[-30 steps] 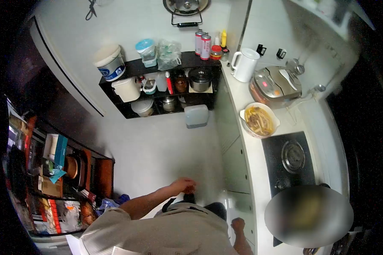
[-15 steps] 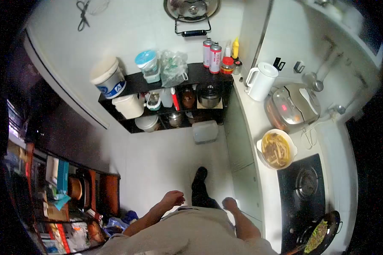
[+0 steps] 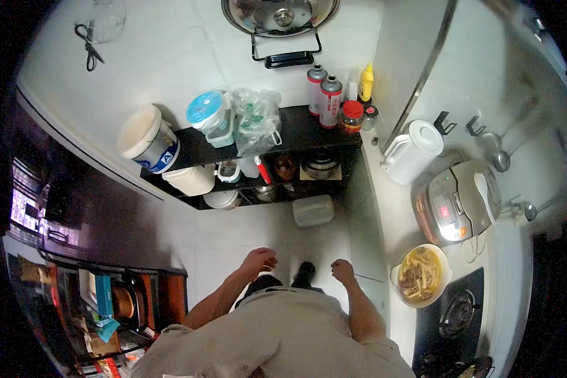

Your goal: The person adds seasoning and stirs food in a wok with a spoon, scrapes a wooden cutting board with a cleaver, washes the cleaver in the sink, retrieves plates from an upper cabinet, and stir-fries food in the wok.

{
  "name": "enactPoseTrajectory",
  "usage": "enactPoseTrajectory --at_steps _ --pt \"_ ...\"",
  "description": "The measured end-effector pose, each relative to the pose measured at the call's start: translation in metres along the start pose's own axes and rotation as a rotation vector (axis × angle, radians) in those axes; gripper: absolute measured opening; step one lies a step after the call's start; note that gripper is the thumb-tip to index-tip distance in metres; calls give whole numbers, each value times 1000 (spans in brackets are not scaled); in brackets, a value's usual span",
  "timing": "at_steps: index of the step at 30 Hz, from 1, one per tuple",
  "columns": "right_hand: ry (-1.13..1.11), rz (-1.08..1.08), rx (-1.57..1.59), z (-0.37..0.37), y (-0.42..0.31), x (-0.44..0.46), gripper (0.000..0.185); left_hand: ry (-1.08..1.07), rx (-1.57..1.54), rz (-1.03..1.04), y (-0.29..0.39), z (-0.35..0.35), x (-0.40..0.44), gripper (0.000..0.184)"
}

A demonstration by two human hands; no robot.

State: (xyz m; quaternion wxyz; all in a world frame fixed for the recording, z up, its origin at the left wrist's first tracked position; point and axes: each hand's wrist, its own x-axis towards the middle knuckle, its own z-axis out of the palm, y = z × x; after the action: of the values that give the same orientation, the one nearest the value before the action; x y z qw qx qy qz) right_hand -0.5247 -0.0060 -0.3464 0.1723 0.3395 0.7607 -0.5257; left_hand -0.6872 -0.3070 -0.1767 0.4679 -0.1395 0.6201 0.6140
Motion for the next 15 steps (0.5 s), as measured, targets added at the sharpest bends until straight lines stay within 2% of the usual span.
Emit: enactPoseTrajectory --at_steps 3,5,6,9,10,11,12,14,15 --pt "30 -10 20 -7 -3 -1 22 -61 104 9 15 11 14 23" --pt "144 48 133 -2 48 1 21 -157 219 -25 32 22 41 23" --pt "137 -196 -46 11 85 23 19 -137 237 -34 32 17 41 23" --pt "249 -145 -160 14 88 -25 19 -218 274 -79 47 5 70 22" --pt "300 108 -31 25 79 -47 21 -284 314 -99 60 5 89 21" --pt "333 134 -5 35 84 -53 21 -318 349 -109 66 3 101 21" --pt "312 13 -177 45 126 -46 22 -308 345 -123 65 0 103 21" --pt "338 88 -188 79 137 -61 20 -398 446 -165 89 -4 120 21" --pt "350 125 -193 98 144 -72 19 -376 454 -166 92 -8 115 21"
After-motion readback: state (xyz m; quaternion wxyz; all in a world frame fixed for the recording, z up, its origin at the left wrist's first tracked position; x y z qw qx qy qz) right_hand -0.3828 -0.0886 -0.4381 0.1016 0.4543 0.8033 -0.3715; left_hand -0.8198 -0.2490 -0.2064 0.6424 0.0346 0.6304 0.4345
